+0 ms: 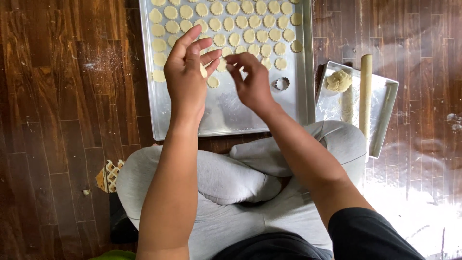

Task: Cutting circular shapes from a sheet of dough using a metal cutter and then kneading the dough scraps into a ball.

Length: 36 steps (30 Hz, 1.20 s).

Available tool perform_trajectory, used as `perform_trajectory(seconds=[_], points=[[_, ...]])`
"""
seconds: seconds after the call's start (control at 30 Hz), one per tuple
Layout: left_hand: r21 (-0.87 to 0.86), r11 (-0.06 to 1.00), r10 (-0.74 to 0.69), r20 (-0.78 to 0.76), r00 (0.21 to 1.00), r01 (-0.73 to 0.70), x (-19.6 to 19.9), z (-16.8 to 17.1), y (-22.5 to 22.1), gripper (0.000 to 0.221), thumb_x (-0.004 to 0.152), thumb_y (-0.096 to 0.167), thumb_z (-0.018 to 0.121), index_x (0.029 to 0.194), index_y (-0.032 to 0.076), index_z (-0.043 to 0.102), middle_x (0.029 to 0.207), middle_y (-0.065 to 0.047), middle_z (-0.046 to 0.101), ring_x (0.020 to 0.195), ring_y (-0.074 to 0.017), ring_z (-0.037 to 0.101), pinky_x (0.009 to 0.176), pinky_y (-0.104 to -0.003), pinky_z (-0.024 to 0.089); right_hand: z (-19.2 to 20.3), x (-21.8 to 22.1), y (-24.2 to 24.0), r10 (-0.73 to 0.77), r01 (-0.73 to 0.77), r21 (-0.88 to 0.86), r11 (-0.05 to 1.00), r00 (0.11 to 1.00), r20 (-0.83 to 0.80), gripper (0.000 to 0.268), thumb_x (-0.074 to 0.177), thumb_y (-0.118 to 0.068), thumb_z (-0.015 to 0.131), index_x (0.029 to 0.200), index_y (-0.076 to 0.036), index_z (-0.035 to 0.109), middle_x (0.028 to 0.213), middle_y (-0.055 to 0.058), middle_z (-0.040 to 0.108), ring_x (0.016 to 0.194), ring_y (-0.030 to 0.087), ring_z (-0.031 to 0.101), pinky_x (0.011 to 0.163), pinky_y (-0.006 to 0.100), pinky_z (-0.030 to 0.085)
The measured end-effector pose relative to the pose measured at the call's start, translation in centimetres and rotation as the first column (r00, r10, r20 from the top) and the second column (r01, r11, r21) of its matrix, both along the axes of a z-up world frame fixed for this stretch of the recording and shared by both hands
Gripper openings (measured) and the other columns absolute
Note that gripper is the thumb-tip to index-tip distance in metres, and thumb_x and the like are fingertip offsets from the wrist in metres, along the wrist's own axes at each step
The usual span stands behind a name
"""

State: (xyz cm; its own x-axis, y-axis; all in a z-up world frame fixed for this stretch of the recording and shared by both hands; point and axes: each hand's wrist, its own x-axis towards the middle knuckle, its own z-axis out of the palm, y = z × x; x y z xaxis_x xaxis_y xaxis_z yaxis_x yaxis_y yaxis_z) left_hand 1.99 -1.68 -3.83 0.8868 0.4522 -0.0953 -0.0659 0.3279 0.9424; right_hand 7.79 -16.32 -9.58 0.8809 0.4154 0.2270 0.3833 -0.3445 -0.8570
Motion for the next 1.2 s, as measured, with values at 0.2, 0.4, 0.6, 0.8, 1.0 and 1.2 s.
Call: perform_trajectory(seconds=[0.2, 0.4, 0.6, 0.8, 1.0, 1.2], points=[[-0.068, 0.989, 0.126, -0.073, 0.989, -0.131, 0.0, 1.5, 0.0, 0.028, 0.099, 0.005, 0.046, 0.119, 0.001, 0.066, 0.1, -0.011, 0.069, 0.083, -0.0193, 0.072, 0.081, -0.035, 0.067, -10.2, 0.2, 0.2, -0.097, 0.034, -0.471, 0.881, 0.989, -0.111, 0.03, 0.09, -0.022, 0.075, 0.118, -0.012, 0.075, 0.106, 0.005, 0.073, 0.09, 0.024, 0.069, 0.076, 0.038, 0.055], [-0.096, 0.984, 0.139, -0.104, 0.985, -0.149, 0.2, 1.2, 0.2, 0.029, 0.099, 0.004, 0.045, 0.117, 0.001, 0.067, 0.097, -0.01, 0.069, 0.079, -0.0169, 0.069, 0.078, -0.035, 0.065, -13.8, -0.4, 3.4, -0.143, 0.13, -0.559, 0.819, 0.99, 0.021, 0.036, 0.091, -0.03, 0.062, 0.122, -0.019, 0.075, 0.109, 0.007, 0.069, 0.1, 0.031, 0.063, 0.078, 0.043, 0.053], [-0.093, 0.985, 0.138, -0.061, 0.989, -0.143, 0.3, 1.1, 0.5, 0.028, 0.099, 0.004, 0.045, 0.116, 0.002, 0.067, 0.096, -0.01, 0.07, 0.08, -0.0181, 0.071, 0.077, -0.034, 0.066, -14.1, -1.6, 4.6, -0.233, 0.268, -0.374, 0.888, 0.963, 0.137, 0.013, 0.082, -0.011, 0.064, 0.079, -0.011, 0.076, 0.083, 0.007, 0.064, 0.083, 0.031, 0.062, 0.068, 0.043, 0.051], [-0.123, 0.982, 0.143, -0.009, 0.99, -0.143, 0.2, 1.0, 0.7, 0.027, 0.1, 0.004, 0.044, 0.116, 0.002, 0.067, 0.096, -0.011, 0.07, 0.079, -0.018, 0.07, 0.076, -0.035, 0.066, -14.3, -0.7, 5.5, -0.329, 0.174, -0.534, 0.828, 0.92, -0.21, 0.01, 0.091, -0.02, 0.058, 0.094, -0.013, 0.064, 0.105, 0.005, 0.062, 0.106, 0.028, 0.059, 0.087, 0.041, 0.05], [-0.121, 0.981, 0.153, 0.0, 0.988, -0.152, 0.0, 1.3, 0.9, 0.028, 0.1, 0.005, 0.044, 0.115, 0.002, 0.067, 0.096, -0.011, 0.07, 0.08, -0.0177, 0.07, 0.076, -0.034, 0.065, -14.2, -1.1, 6.5, -0.328, 0.196, -0.584, 0.788, 0.936, -0.127, 0.019, 0.096, -0.024, 0.049, 0.096, -0.008, 0.06, 0.102, 0.012, 0.062, 0.098, 0.032, 0.059, 0.08, 0.046, 0.049], [-0.11, 0.981, 0.165, 0.046, 0.985, -0.16, -0.2, 1.2, 1.0, 0.028, 0.101, 0.005, 0.043, 0.115, 0.003, 0.067, 0.095, -0.01, 0.071, 0.08, -0.0175, 0.071, 0.076, -0.034, 0.065, -14.2, -1.5, 6.2, -0.357, 0.259, -0.543, 0.799, 0.931, -0.082, 0.02, 0.093, -0.026, 0.055, 0.088, -0.009, 0.063, 0.089, 0.009, 0.066, 0.089, 0.03, 0.061, 0.078, 0.043, 0.049]])
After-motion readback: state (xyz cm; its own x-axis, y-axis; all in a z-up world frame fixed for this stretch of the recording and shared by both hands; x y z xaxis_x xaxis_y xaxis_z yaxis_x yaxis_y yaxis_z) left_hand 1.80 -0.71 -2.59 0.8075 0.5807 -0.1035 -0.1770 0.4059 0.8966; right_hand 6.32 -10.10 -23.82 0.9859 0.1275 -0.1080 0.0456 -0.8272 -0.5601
